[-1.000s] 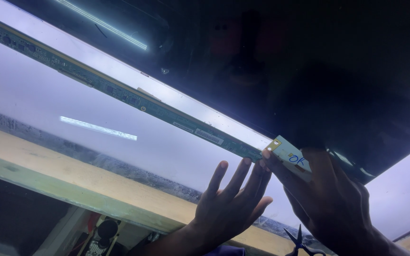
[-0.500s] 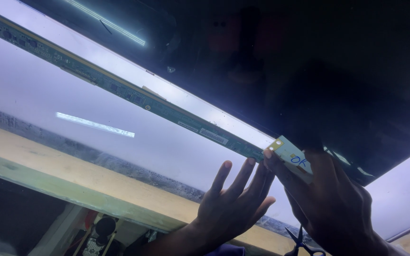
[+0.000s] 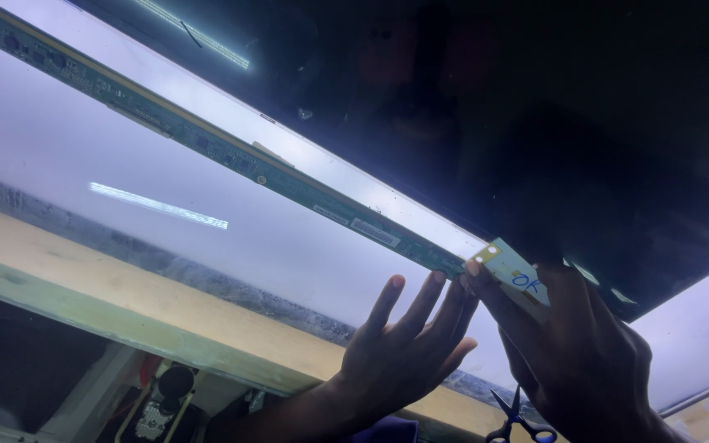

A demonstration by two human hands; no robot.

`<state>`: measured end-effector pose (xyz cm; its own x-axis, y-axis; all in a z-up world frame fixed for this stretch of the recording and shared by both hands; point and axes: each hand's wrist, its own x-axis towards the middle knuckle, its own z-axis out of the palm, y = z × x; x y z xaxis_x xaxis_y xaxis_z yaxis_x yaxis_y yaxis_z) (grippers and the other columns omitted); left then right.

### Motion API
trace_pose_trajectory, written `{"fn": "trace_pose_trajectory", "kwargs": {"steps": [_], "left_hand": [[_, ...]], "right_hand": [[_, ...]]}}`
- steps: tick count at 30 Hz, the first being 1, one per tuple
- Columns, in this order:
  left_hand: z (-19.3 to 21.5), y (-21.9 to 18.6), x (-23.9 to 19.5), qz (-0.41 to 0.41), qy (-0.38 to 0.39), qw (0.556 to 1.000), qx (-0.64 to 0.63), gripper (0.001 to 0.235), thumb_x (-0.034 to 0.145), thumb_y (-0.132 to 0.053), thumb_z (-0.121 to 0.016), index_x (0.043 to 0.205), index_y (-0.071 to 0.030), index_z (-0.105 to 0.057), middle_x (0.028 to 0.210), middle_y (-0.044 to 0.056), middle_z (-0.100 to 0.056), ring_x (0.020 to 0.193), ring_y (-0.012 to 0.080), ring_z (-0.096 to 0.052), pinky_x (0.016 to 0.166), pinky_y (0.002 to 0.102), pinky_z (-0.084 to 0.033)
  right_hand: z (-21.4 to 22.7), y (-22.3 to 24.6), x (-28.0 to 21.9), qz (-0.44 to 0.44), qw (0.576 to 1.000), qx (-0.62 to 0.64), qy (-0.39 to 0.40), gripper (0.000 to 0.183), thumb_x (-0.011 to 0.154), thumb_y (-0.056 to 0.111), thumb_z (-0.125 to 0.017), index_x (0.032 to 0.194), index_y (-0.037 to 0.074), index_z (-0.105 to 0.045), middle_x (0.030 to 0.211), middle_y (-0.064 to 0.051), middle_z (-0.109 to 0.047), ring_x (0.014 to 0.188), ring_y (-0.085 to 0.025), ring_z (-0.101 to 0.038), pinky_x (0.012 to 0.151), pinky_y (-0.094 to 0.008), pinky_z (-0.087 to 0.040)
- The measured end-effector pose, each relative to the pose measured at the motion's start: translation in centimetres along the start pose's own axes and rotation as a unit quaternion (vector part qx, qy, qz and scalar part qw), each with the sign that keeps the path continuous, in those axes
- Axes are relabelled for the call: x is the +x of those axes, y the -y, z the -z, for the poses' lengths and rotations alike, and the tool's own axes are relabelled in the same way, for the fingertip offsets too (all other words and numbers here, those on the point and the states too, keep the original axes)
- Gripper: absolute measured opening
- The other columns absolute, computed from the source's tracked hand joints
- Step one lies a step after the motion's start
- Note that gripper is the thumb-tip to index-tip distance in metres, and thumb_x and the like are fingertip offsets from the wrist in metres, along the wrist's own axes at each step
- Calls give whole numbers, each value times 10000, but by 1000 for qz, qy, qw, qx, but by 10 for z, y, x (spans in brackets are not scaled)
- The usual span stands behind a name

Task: The person handles a small green circuit board and a yellow connector, aligning them on a light table. They then move to a larger monitor assembly, positioning the circuit board along the edge of the screen and securing it with tape.

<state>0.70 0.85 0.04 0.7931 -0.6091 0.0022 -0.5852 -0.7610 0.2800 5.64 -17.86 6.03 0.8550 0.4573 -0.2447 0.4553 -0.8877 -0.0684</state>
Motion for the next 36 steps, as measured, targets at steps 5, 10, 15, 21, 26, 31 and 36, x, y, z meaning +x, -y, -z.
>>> {"fn": "trace_pose_trajectory", "kwargs": {"steps": [5, 10, 15, 21, 26, 31, 36], "left_hand": [[-2, -3, 0, 6, 3, 1000, -8, 726, 918, -663, -703, 1421, -168, -533, 1439, 18, -504, 1318, 182, -487, 1116, 457, -362], [1, -6, 2, 15, 6, 1000, 1, 735, 902, -669, -707, 1427, -182, -540, 1445, 7, -499, 1325, 174, -466, 1118, 446, -362], [-1, -3, -1, 4, 5, 1000, -4, 743, 914, -702, -700, 1415, -178, -537, 1447, 12, -487, 1321, 175, -471, 1123, 451, -346], [4, -1, 1, 6, 7, 1000, 12, 759, 907, -698, -681, 1438, -179, -521, 1452, -3, -501, 1308, 151, -486, 1114, 434, -355], [4, -2, 0, 9, 6, 1000, 11, 746, 907, -707, -664, 1442, -204, -528, 1478, -3, -493, 1359, 170, -440, 1148, 447, -313], [7, -3, -3, 10, 0, 1000, 7, 730, 908, -689, -687, 1419, -188, -546, 1440, -18, -516, 1321, 143, -474, 1137, 440, -339], [8, -1, 0, 18, 2, 1000, -7, 719, 895, -675, -679, 1421, -202, -554, 1448, -12, -526, 1322, 152, -480, 1119, 431, -353]], "right_hand": [[-2, -3, -4, -15, 1000, 6, 7, 476, 914, 182, -675, 1360, 322, -585, 1067, -76, -608, 788, -193, -660, 453, -303, -506], [0, 1, 4, -16, 999, 30, -10, 413, 940, 161, -665, 1325, 305, -628, 1024, -74, -597, 759, -208, -648, 423, -331, -510], [3, 0, 2, -8, 999, 24, 21, 441, 913, 141, -661, 1325, 292, -615, 1096, -113, -620, 856, -235, -673, 460, -339, -536], [4, 6, 4, -40, 998, 30, 27, 504, 889, 161, -651, 1358, 329, -574, 1152, -86, -614, 849, -191, -672, 402, -341, -505], [5, 10, 13, -38, 998, 30, 49, 495, 911, 178, -626, 1379, 323, -559, 1010, -80, -571, 786, -234, -639, 386, -378, -531], [10, 12, 11, -29, 999, 13, 34, 454, 915, 189, -625, 1351, 306, -590, 1131, -91, -636, 794, -208, -653, 399, -332, -494], [8, 14, 14, -65, 993, 18, 92, 551, 881, 220, -604, 1394, 401, -515, 1070, -50, -576, 820, -222, -659, 412, -414, -564]]}}
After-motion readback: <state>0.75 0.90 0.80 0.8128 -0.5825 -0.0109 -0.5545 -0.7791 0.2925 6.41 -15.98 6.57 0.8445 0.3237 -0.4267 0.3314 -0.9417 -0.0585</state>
